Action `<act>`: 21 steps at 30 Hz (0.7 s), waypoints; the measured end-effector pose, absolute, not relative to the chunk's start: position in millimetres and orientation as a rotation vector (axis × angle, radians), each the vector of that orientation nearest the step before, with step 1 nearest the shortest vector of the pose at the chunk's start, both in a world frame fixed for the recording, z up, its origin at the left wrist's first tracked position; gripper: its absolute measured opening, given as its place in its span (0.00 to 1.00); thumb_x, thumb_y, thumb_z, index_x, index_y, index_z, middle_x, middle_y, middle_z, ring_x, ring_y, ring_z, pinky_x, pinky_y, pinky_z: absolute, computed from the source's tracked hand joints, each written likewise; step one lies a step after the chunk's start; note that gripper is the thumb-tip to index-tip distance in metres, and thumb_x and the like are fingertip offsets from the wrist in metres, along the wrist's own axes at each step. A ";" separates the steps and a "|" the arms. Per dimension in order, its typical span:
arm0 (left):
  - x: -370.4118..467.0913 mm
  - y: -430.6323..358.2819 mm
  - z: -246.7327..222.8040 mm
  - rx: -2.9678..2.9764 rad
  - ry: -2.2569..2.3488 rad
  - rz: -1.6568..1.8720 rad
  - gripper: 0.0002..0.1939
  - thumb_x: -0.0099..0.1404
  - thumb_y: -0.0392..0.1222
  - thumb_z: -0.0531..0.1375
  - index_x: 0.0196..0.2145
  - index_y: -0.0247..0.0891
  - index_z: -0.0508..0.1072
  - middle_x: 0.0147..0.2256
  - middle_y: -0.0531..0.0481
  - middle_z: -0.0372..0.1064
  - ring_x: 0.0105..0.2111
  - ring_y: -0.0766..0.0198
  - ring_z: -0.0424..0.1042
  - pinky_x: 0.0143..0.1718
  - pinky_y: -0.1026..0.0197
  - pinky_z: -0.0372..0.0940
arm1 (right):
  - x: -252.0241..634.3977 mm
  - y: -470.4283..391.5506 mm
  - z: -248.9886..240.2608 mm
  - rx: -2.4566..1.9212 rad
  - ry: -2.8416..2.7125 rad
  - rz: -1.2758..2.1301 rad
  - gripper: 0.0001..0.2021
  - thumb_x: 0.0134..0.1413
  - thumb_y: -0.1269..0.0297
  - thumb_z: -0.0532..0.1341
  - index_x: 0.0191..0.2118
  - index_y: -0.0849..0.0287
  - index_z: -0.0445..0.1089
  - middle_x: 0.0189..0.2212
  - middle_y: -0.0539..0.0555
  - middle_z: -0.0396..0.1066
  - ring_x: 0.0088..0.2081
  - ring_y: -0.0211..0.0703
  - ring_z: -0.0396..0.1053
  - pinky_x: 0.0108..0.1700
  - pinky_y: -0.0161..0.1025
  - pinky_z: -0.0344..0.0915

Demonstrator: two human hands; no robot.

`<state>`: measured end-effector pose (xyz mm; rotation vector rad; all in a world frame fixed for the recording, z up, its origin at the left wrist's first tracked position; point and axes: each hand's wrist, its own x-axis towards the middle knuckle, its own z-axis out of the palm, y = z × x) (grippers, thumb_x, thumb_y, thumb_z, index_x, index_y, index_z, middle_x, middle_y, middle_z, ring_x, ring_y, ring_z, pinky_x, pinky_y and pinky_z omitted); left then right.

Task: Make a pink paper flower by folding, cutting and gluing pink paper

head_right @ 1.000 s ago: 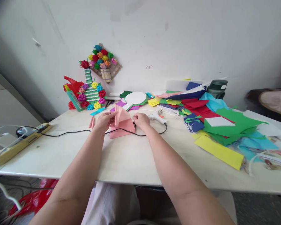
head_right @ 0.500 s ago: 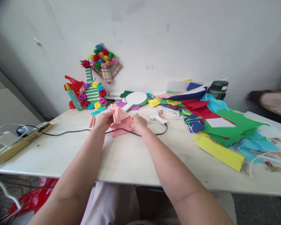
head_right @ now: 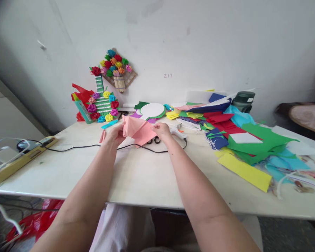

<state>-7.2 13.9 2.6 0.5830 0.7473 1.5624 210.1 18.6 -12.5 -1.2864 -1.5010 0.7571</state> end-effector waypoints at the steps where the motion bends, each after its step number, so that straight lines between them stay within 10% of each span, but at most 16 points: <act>1: -7.2 13.3 3.6 0.551 0.740 1.534 0.08 0.51 0.31 0.62 0.20 0.34 0.66 0.15 0.56 0.62 0.16 0.73 0.63 0.18 0.71 0.59 | 211.5 16.9 -10.2 -1.281 -1.466 0.819 0.08 0.40 0.60 0.61 0.25 0.61 0.69 0.17 0.47 0.63 0.16 0.33 0.58 0.19 0.32 0.56; 11: 2.5 6.5 2.3 0.538 0.603 1.289 0.05 0.56 0.32 0.58 0.32 0.35 0.70 0.27 0.50 0.71 0.30 0.62 0.72 0.37 0.58 0.68 | 206.9 24.4 -18.9 -1.314 -1.442 0.403 0.20 0.42 0.68 0.61 0.46 0.60 0.67 0.52 0.59 0.61 0.47 0.43 0.64 0.46 0.39 0.63; 21: 6.1 7.0 -1.3 0.754 0.692 1.284 0.07 0.53 0.38 0.61 0.32 0.37 0.70 0.29 0.49 0.71 0.35 0.58 0.71 0.34 0.56 0.67 | 184.5 -2.3 -7.9 -1.874 -1.971 0.335 0.23 0.49 0.44 0.51 0.33 0.58 0.74 0.34 0.59 0.74 0.39 0.49 0.70 0.36 0.37 0.61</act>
